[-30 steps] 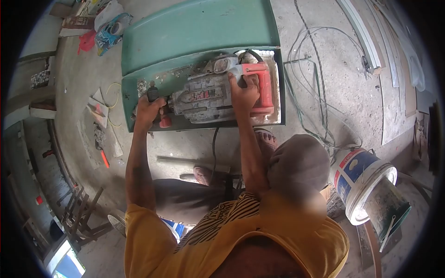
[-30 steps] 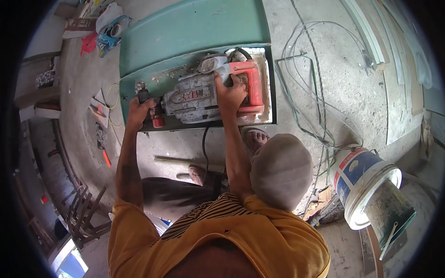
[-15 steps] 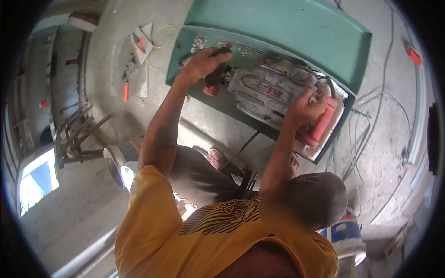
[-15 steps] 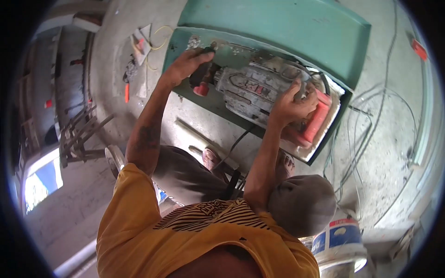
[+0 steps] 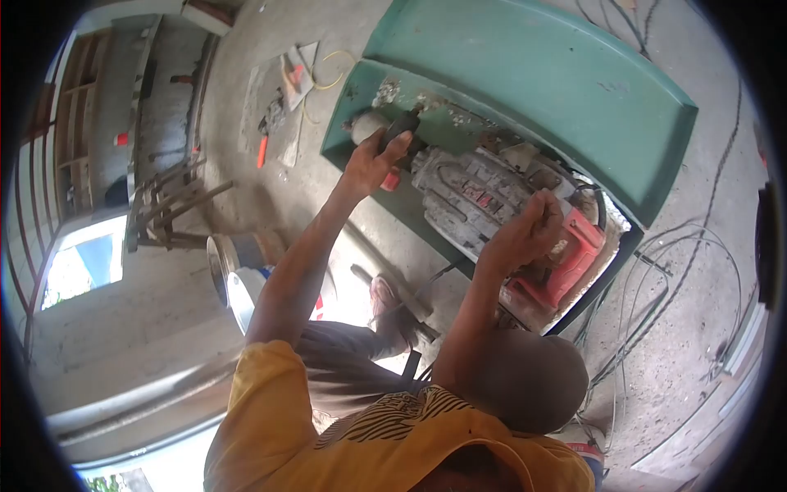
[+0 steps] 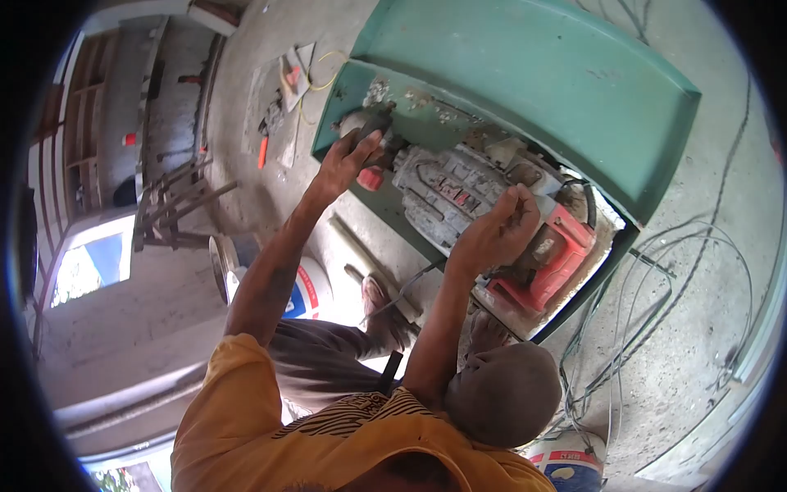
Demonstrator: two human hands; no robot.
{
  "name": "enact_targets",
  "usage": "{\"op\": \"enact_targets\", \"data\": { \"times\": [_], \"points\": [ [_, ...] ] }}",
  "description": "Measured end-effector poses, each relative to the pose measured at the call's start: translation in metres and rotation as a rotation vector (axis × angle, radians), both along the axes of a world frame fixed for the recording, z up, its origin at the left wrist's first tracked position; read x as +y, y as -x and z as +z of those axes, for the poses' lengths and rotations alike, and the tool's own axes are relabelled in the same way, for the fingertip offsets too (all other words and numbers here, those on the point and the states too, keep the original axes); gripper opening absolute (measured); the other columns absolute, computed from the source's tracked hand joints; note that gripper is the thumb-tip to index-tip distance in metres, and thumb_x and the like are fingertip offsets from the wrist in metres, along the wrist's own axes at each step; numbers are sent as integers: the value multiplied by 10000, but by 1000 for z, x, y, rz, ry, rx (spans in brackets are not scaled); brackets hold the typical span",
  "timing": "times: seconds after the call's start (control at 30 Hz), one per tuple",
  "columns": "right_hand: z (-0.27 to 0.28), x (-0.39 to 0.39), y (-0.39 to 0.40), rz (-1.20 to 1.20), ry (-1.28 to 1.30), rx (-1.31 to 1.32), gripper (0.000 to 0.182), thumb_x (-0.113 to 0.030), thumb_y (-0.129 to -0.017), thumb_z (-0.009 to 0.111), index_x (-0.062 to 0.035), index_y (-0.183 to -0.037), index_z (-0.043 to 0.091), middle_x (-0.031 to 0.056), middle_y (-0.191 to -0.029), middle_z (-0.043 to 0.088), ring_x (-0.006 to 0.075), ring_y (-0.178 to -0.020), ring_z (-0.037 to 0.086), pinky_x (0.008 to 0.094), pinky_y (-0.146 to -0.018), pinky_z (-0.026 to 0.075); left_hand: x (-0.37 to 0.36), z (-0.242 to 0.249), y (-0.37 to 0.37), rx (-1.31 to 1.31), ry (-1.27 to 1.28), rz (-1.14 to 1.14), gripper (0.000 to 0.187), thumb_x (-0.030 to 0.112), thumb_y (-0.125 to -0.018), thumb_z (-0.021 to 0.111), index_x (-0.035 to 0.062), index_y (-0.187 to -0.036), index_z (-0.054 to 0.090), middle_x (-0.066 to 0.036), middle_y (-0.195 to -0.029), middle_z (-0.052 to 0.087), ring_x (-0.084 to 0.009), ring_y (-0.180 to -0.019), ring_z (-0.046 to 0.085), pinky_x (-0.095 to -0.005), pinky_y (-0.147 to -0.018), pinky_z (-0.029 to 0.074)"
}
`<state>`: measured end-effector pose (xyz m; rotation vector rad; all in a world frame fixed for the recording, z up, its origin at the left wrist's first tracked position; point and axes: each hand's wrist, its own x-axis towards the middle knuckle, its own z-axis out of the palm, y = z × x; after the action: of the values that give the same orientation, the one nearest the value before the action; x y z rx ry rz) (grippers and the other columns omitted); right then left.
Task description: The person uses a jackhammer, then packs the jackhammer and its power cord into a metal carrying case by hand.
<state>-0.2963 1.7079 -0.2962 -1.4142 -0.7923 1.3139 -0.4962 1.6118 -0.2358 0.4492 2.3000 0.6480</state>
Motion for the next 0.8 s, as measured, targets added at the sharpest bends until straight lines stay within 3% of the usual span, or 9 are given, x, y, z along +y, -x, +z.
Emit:
{"op": "enact_targets", "data": {
  "times": [0.03,0.1,0.13,0.27,0.43,0.5,0.57,0.67,0.8],
  "points": [
    [-2,-4,2,41,8,-5,200,-137,-971,562,46,-1044,598,75,-952,606,127,-836,561,269,-754,467,-3,-1,-2,6,10,21,677,538,-946,532,-59,-1265,531,-112,-1077,648,-165,-989,607,-281,-923,447],
    [-4,-11,8,83,13,-4,197,-133,-977,552,49,-1041,597,79,-947,606,128,-826,560,265,-748,467,-5,-3,-5,44,-179,38,653,563,-945,474,-37,-1185,568,-129,-924,655,-180,-831,622,-316,-760,498],
    [-4,-12,12,91,13,53,194,-129,-978,549,49,-1036,598,78,-936,603,129,-817,556,270,-737,466,-4,-6,-6,78,-296,11,627,537,-982,413,-46,-1126,593,-100,-890,637,-170,-814,602,-298,-769,481],
    [-4,-23,6,140,65,152,199,-141,-979,545,47,-1014,601,67,-900,592,119,-778,533,262,-689,450,-11,-5,2,-121,-264,107,621,521,-1001,376,-43,-1111,611,-111,-966,632,-178,-868,576,-284,-814,453],
    [-7,-36,-4,163,67,143,200,-166,-969,566,27,-995,611,42,-861,587,92,-731,504,227,-645,419,-27,-11,-3,51,-349,84,646,535,-1004,336,-42,-1111,605,-97,-936,624,-182,-854,541,-284,-804,434],
    [-12,-44,-5,130,100,179,199,-174,-962,578,19,-987,616,33,-850,586,84,-720,498,219,-635,410,-39,-7,-9,118,-388,30,653,540,-1001,343,-48,-1129,595,-110,-975,628,-187,-887,546,-292,-840,431],
    [-18,-45,-8,140,34,225,180,-168,-948,593,5,-979,630,18,-844,593,80,-726,512,218,-645,419,-48,-6,-11,49,-348,68,654,527,-1015,338,-42,-1239,570,-90,-1134,609,-173,-1080,508,-285,-1012,349],
    [-16,-49,-17,203,-51,210,157,-151,-935,605,-5,-978,640,9,-853,602,78,-740,525,219,-654,431,-71,-8,-4,35,-537,-107,628,506,-1020,340,-22,-1283,554,-111,-1178,623,-189,-1146,522,-299,-1046,337],
    [-18,-54,0,288,-200,269,135,-142,-925,621,-20,-974,651,1,-881,617,67,-768,535,222,-686,441,-91,-2,20,44,-520,-77,604,478,-1021,352,-10,-1335,520,-149,-1293,598,-233,-1262,506,-320,-1084,330]
  ]
}}
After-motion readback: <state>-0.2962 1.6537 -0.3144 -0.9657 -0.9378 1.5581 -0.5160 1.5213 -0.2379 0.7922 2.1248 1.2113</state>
